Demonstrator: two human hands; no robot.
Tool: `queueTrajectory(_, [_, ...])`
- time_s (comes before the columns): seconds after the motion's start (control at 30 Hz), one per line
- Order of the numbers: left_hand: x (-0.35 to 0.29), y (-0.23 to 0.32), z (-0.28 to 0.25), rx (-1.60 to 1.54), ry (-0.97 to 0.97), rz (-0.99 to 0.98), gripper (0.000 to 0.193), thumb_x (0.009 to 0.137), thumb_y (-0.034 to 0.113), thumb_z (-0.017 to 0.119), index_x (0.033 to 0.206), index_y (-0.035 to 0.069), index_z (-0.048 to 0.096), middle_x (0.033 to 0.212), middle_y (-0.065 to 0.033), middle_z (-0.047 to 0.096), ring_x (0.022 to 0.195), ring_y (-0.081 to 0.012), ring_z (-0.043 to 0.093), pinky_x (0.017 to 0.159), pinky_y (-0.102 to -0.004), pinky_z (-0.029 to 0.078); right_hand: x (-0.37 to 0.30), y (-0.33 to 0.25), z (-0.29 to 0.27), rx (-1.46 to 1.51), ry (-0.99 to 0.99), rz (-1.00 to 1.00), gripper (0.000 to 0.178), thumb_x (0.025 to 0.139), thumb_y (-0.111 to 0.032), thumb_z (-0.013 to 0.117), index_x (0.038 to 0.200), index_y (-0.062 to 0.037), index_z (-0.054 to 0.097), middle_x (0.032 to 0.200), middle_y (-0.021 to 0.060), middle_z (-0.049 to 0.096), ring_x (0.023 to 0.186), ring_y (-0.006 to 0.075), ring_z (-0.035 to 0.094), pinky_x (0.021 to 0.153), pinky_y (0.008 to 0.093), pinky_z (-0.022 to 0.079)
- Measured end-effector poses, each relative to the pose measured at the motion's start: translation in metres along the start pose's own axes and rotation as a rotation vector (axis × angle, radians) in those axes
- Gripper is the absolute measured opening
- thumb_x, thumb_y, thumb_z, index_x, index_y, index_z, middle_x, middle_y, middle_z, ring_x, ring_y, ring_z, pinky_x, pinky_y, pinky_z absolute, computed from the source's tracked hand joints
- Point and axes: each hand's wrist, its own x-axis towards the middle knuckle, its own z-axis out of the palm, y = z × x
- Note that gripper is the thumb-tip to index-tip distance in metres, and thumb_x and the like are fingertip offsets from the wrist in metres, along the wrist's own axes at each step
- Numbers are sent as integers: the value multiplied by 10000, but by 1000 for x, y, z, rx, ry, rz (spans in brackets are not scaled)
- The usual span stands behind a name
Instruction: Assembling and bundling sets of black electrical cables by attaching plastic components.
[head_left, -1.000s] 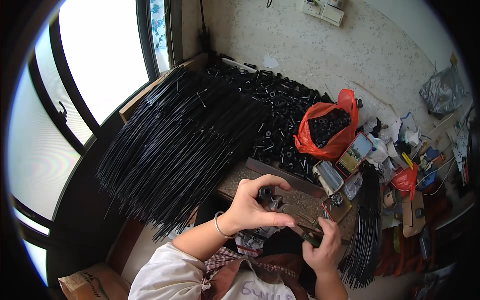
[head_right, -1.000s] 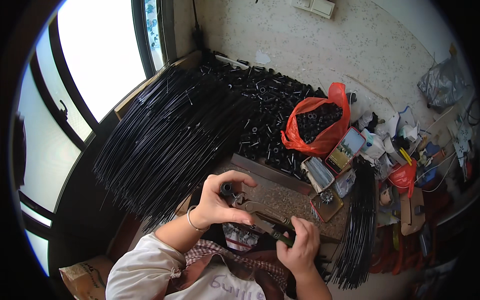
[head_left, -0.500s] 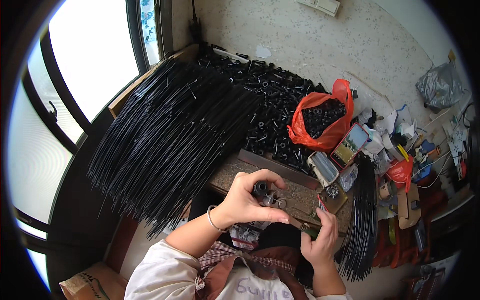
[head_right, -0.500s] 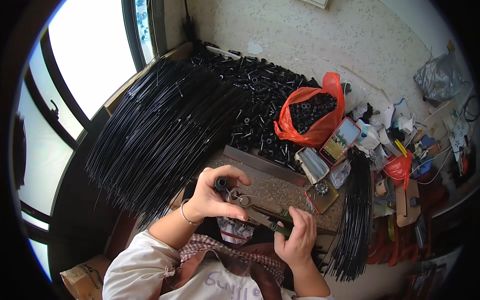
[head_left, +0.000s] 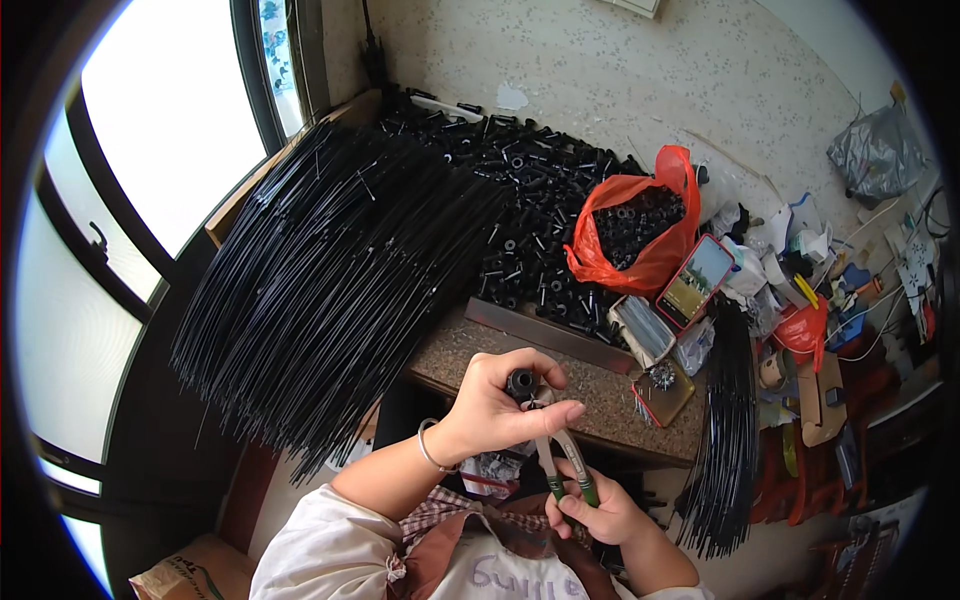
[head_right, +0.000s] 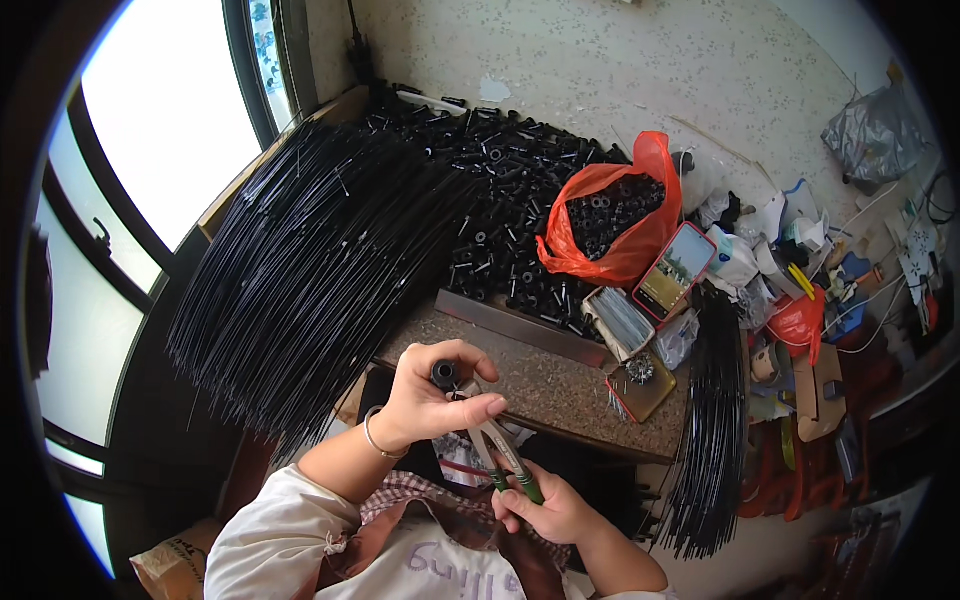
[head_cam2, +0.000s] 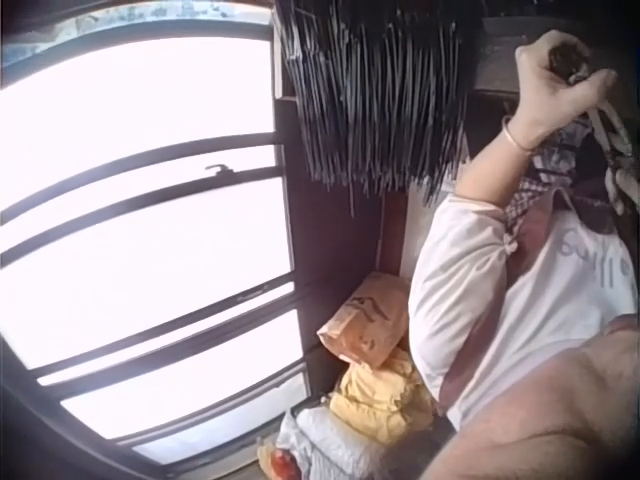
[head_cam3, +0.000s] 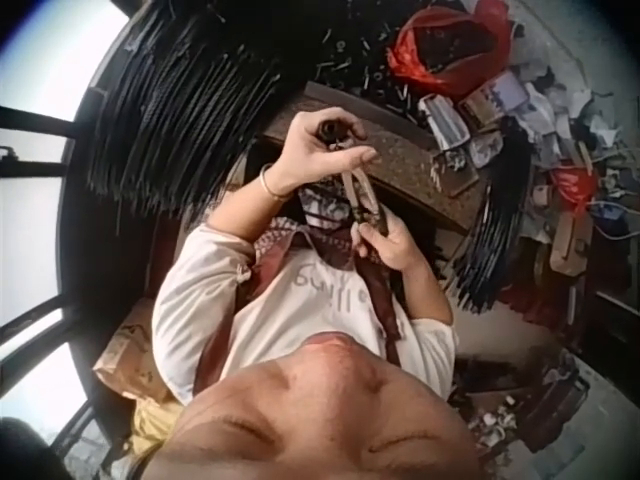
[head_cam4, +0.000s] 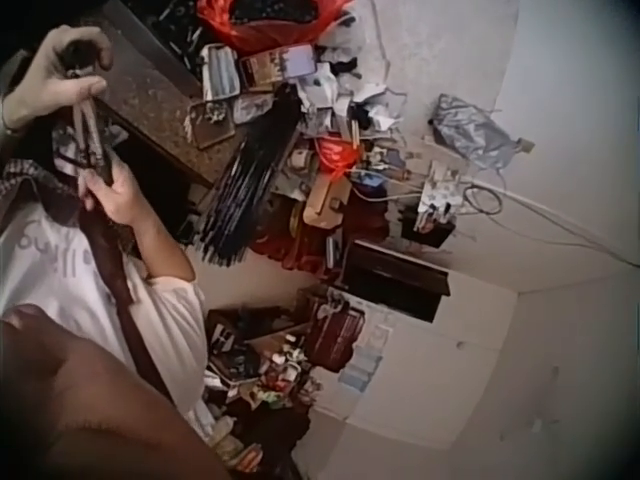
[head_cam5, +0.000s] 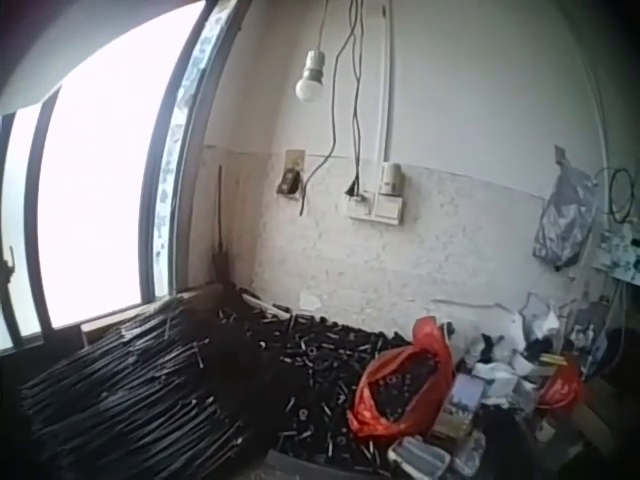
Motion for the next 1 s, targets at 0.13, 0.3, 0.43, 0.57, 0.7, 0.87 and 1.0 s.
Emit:
queueTrajectory(0.13, [-4, -2, 11, 28, -7, -50, 181, 568, 100, 649, 671, 16, 526, 509, 26, 456, 444, -17, 372, 404, -151, 279, 7, 20, 17, -73, 162, -32, 172, 786, -48, 397, 953, -8, 405, 588, 30, 434, 488, 74, 403, 446, 185, 337])
queueTrajectory(0.3, [-12, -24, 7, 104, 111, -139, 203, 588, 76, 635, 743, -3, 532, 542, 22, 463, 482, -17, 384, 439, -142, 295, 28, 38, 20, -275, 483, -81, 72, 763, -73, 455, 811, -21, 444, 547, 3, 449, 448, 62, 422, 421, 187, 351])
queueTrajectory(0.43, [-20, -22, -9, -53, 100, -137, 354, 577, 84, 659, 876, -37, 513, 479, 53, 385, 433, -8, 305, 401, -145, 221, 37, 24, -31, -688, 914, -326, 89, 737, -107, 508, 761, -29, 474, 575, 26, 505, 477, 111, 488, 456, 223, 389])
queueTrajectory(0.57, [-19, -30, -4, 22, 6, -132, 365, 568, 100, 672, 877, -20, 520, 450, 53, 366, 420, -8, 299, 399, -145, 218, 21, 1, -120, -1269, 1370, -267, 170, 660, -81, 566, 783, -7, 475, 683, 138, 522, 603, 298, 506, 551, 322, 411])
queueTrajectory(0.7, [-22, -23, -2, 70, -72, -148, 370, 571, 131, 670, 867, -30, 517, 475, 63, 358, 435, -19, 303, 412, -157, 219, 23, -4, -125, -1504, 1232, -253, 222, 623, -53, 547, 824, -12, 462, 758, 131, 509, 738, 282, 486, 639, 331, 407])
queueTrajectory(0.87, [-21, -26, -6, 54, -59, -172, 342, 577, 118, 662, 853, -27, 519, 472, 66, 351, 434, -14, 297, 412, -155, 215, 25, 10, -133, -1793, 1087, -401, 149, 629, -42, 496, 775, -31, 469, 687, 71, 509, 724, 208, 477, 620, 269, 417])
queueTrajectory(1.0, [-20, -25, 1, 38, -76, -201, 310, 577, 103, 657, 830, -19, 526, 465, 62, 356, 427, -14, 294, 403, -155, 207, 22, 7, -133, -1635, 1125, -380, 191, 608, -31, 540, 784, -31, 469, 681, 82, 509, 701, 228, 492, 606, 300, 412])
